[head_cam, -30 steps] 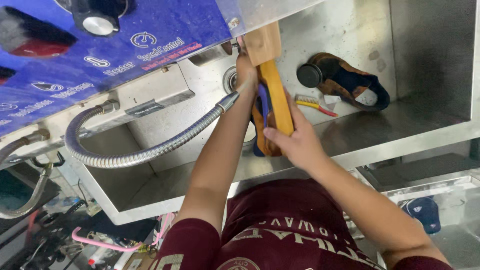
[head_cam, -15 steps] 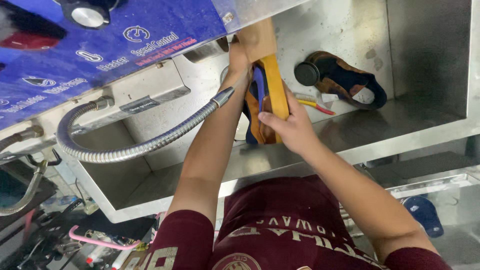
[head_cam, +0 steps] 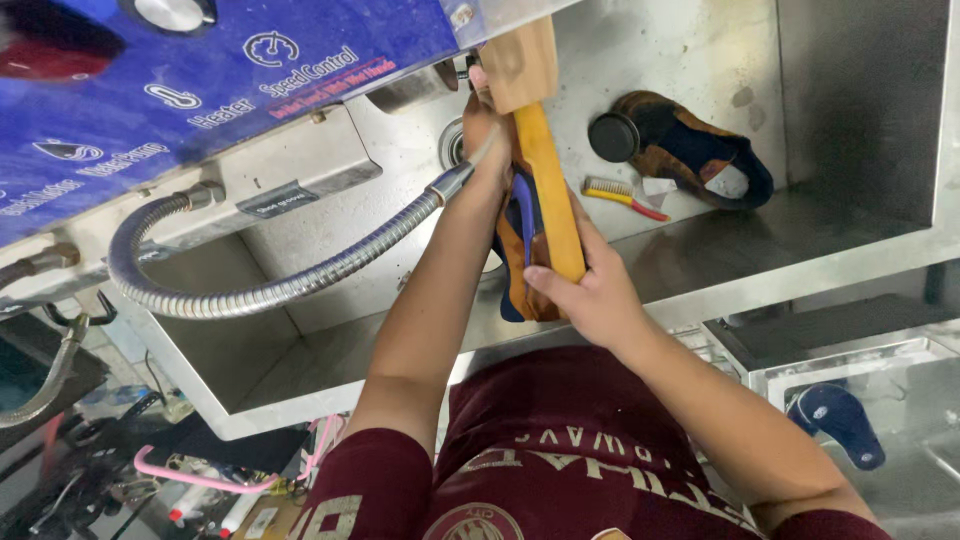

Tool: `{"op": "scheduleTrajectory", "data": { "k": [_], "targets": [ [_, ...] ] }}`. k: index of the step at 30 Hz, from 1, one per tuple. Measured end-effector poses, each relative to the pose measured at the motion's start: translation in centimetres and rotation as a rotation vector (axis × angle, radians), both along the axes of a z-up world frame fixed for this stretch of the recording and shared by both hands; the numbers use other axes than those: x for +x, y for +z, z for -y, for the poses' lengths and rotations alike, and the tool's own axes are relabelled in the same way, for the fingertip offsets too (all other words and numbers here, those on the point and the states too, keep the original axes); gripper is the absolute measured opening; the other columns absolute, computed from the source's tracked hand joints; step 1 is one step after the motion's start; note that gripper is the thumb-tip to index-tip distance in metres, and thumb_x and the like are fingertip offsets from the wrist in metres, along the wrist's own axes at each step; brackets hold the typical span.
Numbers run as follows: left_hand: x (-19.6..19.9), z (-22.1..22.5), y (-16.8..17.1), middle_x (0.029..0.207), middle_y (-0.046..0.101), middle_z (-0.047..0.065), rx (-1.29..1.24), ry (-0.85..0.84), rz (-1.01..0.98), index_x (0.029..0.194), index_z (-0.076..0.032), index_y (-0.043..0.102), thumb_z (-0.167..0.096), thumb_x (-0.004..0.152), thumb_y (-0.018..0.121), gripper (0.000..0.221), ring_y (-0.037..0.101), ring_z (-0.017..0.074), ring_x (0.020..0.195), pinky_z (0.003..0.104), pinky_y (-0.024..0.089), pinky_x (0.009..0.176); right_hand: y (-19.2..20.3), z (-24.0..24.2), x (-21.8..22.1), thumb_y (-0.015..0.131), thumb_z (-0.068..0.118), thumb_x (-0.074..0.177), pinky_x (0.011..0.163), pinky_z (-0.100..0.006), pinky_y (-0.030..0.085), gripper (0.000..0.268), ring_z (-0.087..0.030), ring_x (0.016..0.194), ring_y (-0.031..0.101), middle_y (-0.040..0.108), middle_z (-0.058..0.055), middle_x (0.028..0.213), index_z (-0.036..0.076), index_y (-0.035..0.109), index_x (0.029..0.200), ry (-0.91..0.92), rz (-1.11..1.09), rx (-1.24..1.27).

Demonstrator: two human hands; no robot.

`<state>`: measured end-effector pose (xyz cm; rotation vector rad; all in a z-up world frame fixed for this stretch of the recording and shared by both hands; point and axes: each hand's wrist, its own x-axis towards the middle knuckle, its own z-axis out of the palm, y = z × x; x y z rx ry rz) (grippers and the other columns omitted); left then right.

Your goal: The person washes a shoe by applying it to a rotating motorized brush in a sink and rinsing the sole and sides with a spray nozzle.

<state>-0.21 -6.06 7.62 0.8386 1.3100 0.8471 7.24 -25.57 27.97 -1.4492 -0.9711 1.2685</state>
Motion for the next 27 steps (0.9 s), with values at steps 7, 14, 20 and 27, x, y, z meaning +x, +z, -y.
{"op": "scheduleTrajectory", "data": {
  "k": [7, 14, 20, 27],
  "targets": [
    [-0.7, -5.5, -8.4, 0.112, 0.073, 0.015, -0.001, -0.022, 0.288, 0.127, 0.001, 0.060, -0.038, 0.105, 0.037, 0.050, 0.072, 0.0257, 0.100, 0.036, 0.061, 0.084, -3.1, -3.9, 0.0, 0.075, 0.004, 0.090, 0.093, -0.030, 0.052, 0.084, -0.013, 0.105, 0.059, 0.061, -0.004, 0.119, 0.003, 0.033, 0.163, -0.058, -0.286, -0.096],
    [-0.9, -8.3, -9.7, 0.116, 0.071, 0.019, 0.068, -0.114, 0.154, 0.132, 0.002, 0.053, -0.024, 0.106, 0.041, 0.038, 0.074, 0.0272, 0.099, 0.037, 0.064, 0.082, -3.4, -6.4, 1.1, 0.075, 0.004, 0.093, 0.104, -0.029, 0.049, 0.074, -0.012, 0.115, 0.060, 0.061, -0.003, 0.125, 0.001, 0.040, 0.159, -0.037, -0.327, -0.035],
    [-0.9, -3.7, -7.1, 0.112, 0.074, 0.018, -0.021, 0.009, 0.252, 0.130, 0.007, 0.061, -0.034, 0.111, 0.038, 0.050, 0.074, 0.0267, 0.098, 0.036, 0.060, 0.083, -1.3, -3.1, 0.5, 0.077, 0.007, 0.086, 0.108, -0.030, 0.044, 0.089, -0.013, 0.123, 0.057, 0.060, -0.007, 0.137, 0.000, 0.029, 0.161, -0.010, 0.065, -0.036],
    [-0.2, -5.5, -10.4, 0.100, 0.077, 0.012, 0.526, -0.153, -0.457, 0.123, 0.003, 0.058, -0.033, 0.102, 0.054, 0.042, 0.078, 0.0217, 0.086, 0.032, 0.062, 0.070, -1.3, -4.7, 0.5, 0.075, 0.010, 0.090, 0.106, -0.030, 0.048, 0.088, -0.016, 0.115, 0.060, 0.064, -0.013, 0.126, 0.001, 0.030, 0.164, -0.023, -0.020, -0.072]
  ]
}}
